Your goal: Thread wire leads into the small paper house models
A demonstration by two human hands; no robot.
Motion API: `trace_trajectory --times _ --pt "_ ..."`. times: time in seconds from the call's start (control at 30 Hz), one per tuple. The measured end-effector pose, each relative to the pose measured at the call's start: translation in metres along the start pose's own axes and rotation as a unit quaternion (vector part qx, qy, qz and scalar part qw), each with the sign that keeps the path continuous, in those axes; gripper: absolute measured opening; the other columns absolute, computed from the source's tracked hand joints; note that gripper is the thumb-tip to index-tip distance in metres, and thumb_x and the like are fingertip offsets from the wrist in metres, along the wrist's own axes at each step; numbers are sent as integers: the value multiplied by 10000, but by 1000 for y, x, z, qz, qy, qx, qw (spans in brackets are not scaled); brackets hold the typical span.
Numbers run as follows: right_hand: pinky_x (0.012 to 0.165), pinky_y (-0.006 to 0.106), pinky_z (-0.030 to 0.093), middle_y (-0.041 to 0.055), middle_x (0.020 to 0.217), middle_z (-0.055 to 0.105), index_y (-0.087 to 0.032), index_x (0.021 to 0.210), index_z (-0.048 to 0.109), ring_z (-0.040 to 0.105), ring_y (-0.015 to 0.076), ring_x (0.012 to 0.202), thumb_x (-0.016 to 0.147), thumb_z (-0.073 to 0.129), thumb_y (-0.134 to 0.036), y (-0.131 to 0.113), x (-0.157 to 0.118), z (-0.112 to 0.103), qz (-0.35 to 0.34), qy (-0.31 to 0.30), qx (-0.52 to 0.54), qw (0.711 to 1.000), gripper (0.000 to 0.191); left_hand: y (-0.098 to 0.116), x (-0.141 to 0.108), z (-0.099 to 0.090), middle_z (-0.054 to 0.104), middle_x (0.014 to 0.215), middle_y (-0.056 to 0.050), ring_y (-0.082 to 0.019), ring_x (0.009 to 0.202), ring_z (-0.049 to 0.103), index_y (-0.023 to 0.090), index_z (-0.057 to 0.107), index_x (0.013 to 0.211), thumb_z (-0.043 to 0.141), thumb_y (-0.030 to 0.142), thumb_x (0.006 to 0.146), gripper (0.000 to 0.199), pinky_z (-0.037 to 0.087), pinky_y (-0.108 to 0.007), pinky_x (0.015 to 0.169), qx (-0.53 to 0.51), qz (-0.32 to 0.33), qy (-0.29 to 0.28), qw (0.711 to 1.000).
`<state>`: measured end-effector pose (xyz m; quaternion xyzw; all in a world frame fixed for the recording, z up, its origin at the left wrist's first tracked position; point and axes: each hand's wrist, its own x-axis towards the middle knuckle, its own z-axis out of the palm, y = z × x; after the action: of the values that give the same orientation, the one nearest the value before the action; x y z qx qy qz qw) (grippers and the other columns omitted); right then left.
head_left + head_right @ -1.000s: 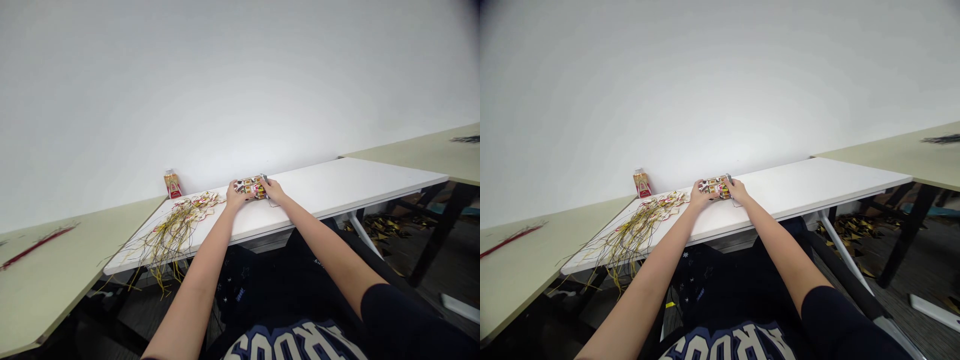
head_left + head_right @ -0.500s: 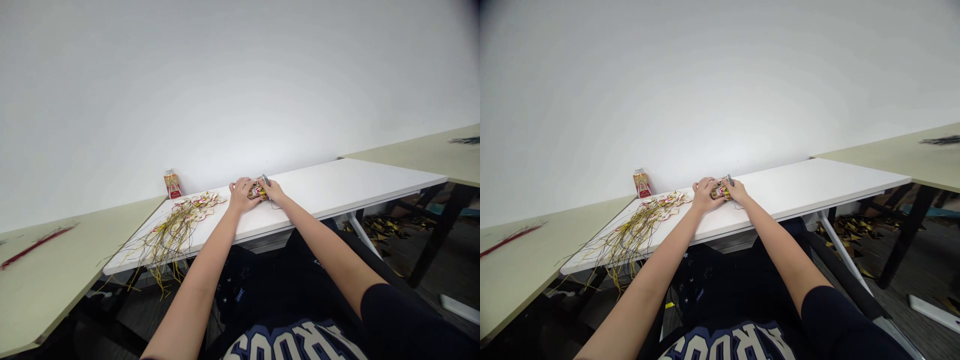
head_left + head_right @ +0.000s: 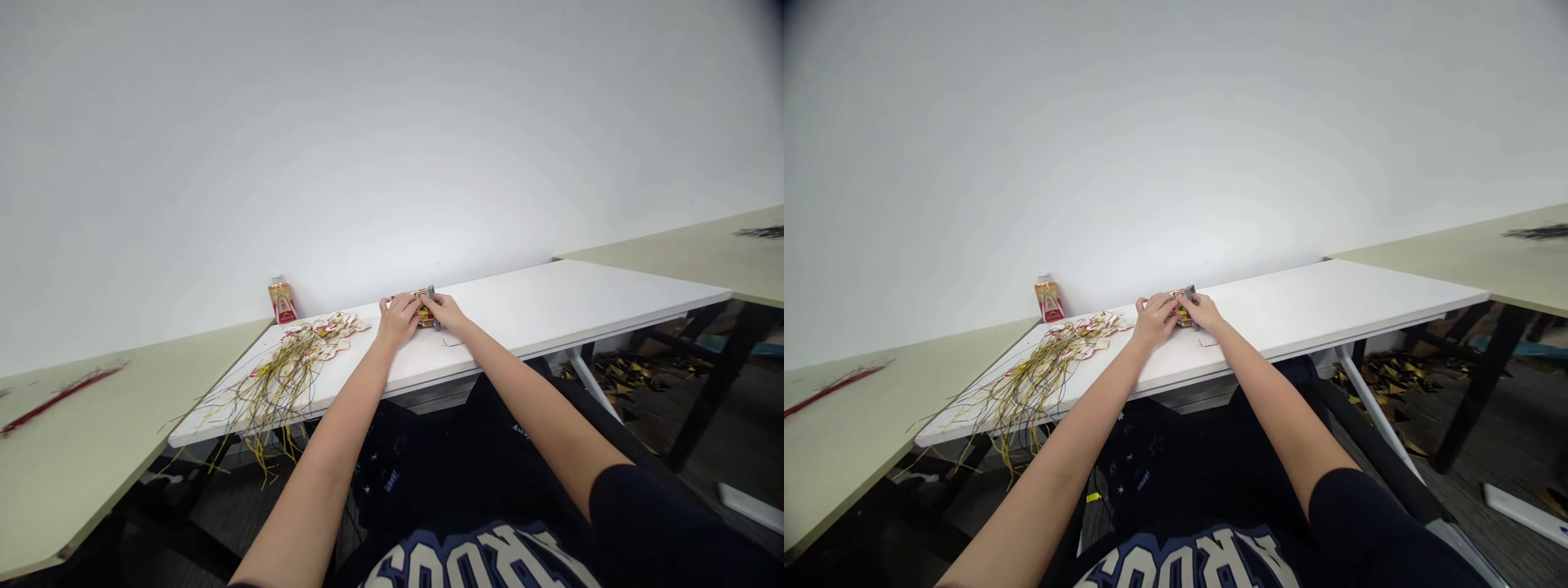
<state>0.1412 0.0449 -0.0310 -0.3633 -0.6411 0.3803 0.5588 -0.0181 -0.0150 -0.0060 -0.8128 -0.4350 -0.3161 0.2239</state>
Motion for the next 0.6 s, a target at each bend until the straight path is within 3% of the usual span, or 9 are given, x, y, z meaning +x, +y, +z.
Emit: trace_trajectory --times 0.17,0.4,0.6 --pt "592 241 523 53 737 698 -145 739 667 643 149 665 701 706 -626 -1 1 1 41 -6 73 996 484 -1 0 0 633 1227 -104 -255 1179 520 244 608 1187 506 274 906 301 261 -456 949 32 -7 4 999" --pt "475 210 496 54 701 702 -134 809 689 624 125 562 739 738 -540 -9 -3 -1 101 -32 123 987 415 -2 0 1 625 1233 -109 -253 1182 512 239 602 1195 501 299 919 300 266 -439 923 48 -14 -6 999" --pt "602 227 561 83 820 734 -126 853 702 669 137 661 788 740 -421 -17 -7 -1 115 -46 192 974 305 -3 -1 2 626 1228 -103 -243 1176 511 241 601 1191 495 312 931 290 258 -431 911 36 -12 -6 999"
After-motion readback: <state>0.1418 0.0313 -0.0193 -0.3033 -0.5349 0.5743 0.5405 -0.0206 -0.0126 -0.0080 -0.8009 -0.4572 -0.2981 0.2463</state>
